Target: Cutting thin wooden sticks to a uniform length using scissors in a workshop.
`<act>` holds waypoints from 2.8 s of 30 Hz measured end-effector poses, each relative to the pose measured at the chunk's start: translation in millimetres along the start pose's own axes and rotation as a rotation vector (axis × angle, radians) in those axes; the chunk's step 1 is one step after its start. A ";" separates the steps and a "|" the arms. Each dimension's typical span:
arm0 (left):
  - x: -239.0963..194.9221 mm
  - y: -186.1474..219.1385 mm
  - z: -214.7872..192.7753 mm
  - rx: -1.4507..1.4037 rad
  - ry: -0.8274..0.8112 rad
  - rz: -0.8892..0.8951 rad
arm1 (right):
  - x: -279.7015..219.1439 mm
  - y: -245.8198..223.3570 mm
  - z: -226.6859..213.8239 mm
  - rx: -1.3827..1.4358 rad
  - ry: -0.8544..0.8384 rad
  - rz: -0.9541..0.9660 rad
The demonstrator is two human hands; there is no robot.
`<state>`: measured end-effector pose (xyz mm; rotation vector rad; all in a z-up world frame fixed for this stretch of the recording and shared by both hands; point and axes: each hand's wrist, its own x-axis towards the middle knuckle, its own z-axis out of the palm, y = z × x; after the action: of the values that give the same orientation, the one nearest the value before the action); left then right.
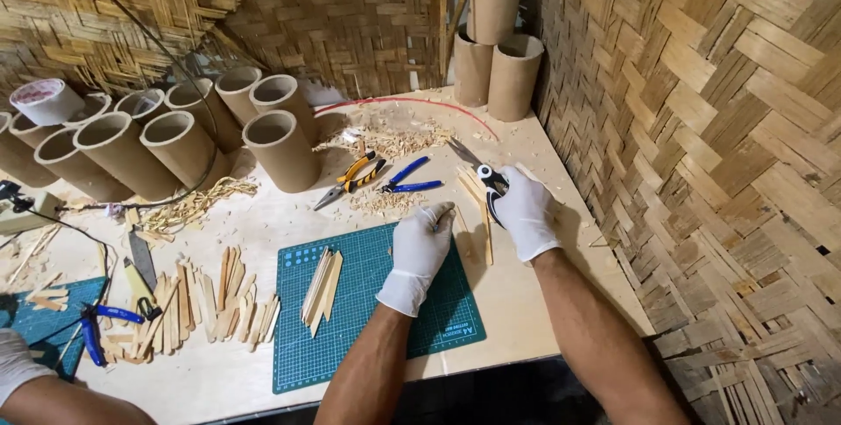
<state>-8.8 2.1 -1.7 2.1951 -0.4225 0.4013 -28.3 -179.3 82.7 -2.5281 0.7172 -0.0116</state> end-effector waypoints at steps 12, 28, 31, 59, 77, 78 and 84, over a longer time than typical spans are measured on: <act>3.6 18.9 -4.6 -0.340 -0.004 -0.160 | 5.3 -5.3 9.8 0.215 0.125 0.087; 23.0 9.3 -20.7 -1.013 0.275 -0.524 | -21.3 -30.1 47.7 1.039 -0.337 -0.247; 24.0 14.5 -26.1 -1.024 0.288 -0.522 | -19.7 -27.2 52.1 1.024 -0.357 -0.244; 20.8 24.0 -31.4 -1.310 0.285 -0.420 | -34.4 -18.0 54.9 1.101 -0.386 -0.340; 28.9 31.3 -60.8 -1.144 0.374 -0.575 | -35.1 -35.0 51.7 1.033 -0.653 -0.317; 29.1 29.5 -58.3 -1.174 0.371 -0.572 | -33.5 -31.6 53.9 1.026 -0.649 -0.316; 27.2 15.6 -50.8 -1.113 0.347 -0.608 | -44.3 -35.4 38.3 0.969 -0.615 -0.339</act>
<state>1.6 28.8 50.6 1.0444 0.2085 0.1291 -43.7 -113.6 71.8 -1.5449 -0.0131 0.2323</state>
